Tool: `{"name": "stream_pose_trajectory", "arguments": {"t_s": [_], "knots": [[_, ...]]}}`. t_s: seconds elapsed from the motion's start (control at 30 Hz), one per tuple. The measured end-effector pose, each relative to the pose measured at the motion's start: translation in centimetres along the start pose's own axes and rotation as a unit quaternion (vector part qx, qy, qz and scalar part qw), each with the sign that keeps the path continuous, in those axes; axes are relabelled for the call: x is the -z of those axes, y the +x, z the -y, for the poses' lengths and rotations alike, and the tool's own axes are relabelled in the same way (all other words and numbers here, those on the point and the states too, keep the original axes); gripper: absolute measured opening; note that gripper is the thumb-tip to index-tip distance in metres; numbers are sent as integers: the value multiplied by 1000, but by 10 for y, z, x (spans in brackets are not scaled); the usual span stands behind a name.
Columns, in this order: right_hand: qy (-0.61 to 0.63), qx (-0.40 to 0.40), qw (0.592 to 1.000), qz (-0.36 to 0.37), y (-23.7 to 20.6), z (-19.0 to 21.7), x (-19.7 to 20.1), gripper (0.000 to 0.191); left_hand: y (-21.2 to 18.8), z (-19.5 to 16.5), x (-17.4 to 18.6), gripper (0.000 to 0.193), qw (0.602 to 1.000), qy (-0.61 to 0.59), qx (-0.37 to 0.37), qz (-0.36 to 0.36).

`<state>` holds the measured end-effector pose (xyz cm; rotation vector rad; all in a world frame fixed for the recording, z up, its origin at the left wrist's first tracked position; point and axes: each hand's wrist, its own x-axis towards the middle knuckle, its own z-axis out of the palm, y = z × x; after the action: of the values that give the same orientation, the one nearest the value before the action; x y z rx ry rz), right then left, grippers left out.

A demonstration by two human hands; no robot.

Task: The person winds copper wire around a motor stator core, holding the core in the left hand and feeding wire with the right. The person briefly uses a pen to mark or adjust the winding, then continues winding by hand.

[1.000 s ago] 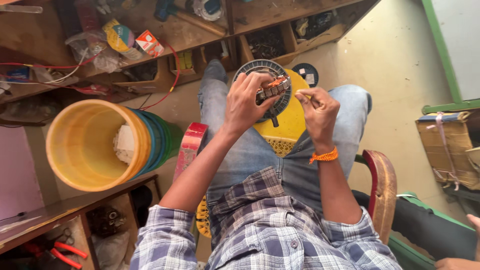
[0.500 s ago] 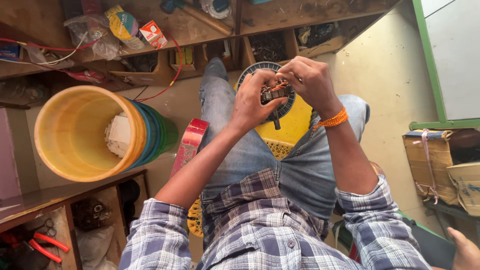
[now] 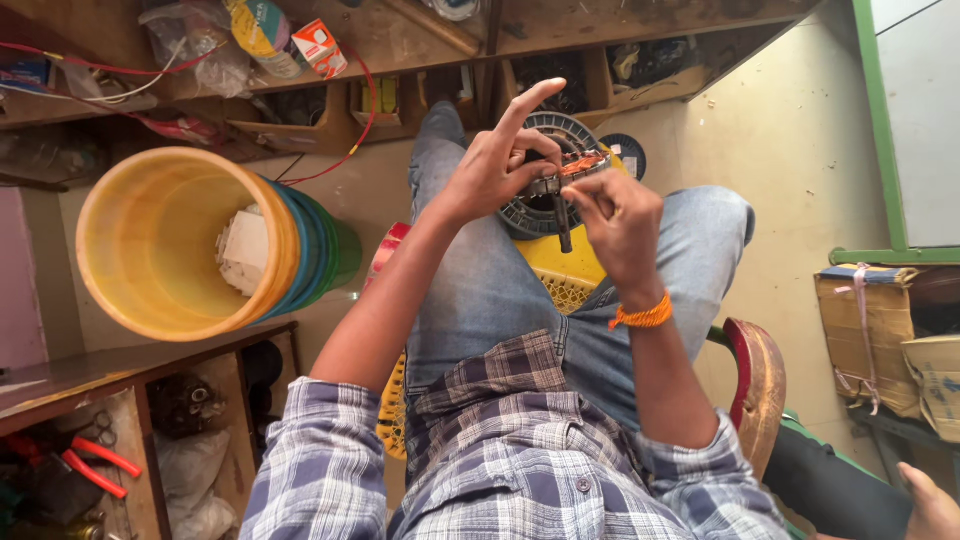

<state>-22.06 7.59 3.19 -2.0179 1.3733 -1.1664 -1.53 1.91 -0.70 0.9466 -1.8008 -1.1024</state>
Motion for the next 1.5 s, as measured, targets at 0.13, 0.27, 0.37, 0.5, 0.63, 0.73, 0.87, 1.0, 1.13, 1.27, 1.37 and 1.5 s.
{"name": "stream_pose_trajectory", "arguments": {"t_s": [0.13, 0.27, 0.37, 0.5, 0.63, 0.73, 0.87, 1.0, 1.13, 1.27, 1.37, 1.5], "knots": [[42, -70, 996, -24, -28, -9, -15, 8, 0, -3, 2, 86, 999, 15, -41, 0], [104, -137, 985, -28, -46, -26, -31, 10, -2, -10, 6, 53, 994, 23, -104, -12], [174, -183, 967, -34, -56, -43, -36, 8, -2, -21, 7, 42, 998, 58, -12, -5], [188, -204, 958, -74, -57, -68, -26, 13, -8, -38, -10, 61, 976, 171, -122, -63], [142, -221, 959, -102, -46, -76, -5, 17, -12, -43, -36, 45, 960, 243, -77, -117], [149, -162, 971, -95, -28, -68, 13, 11, -14, -37, -45, 37, 948, 257, -98, -160], [117, -48, 992, -15, 5, -45, 30, 6, -15, -30, -49, 35, 943, 261, -107, -175], [64, 48, 995, 58, 38, -25, 28, 3, -15, -29, -50, 35, 939, 266, -112, -187], [24, 61, 992, 105, 56, -17, 25, 5, -15, -30, -49, 34, 942, 262, -88, -190], [28, 71, 989, 123, 63, -17, 27, 5, -14, -31, -48, 34, 943, 255, -84, -197], [27, 65, 989, 129, 61, -15, 30, 6, -14, -32, -49, 35, 943, 255, -84, -196], [50, 16, 992, 119, 48, -13, 34, 7, -17, -34, -51, 37, 942, 261, -95, -191]]}}
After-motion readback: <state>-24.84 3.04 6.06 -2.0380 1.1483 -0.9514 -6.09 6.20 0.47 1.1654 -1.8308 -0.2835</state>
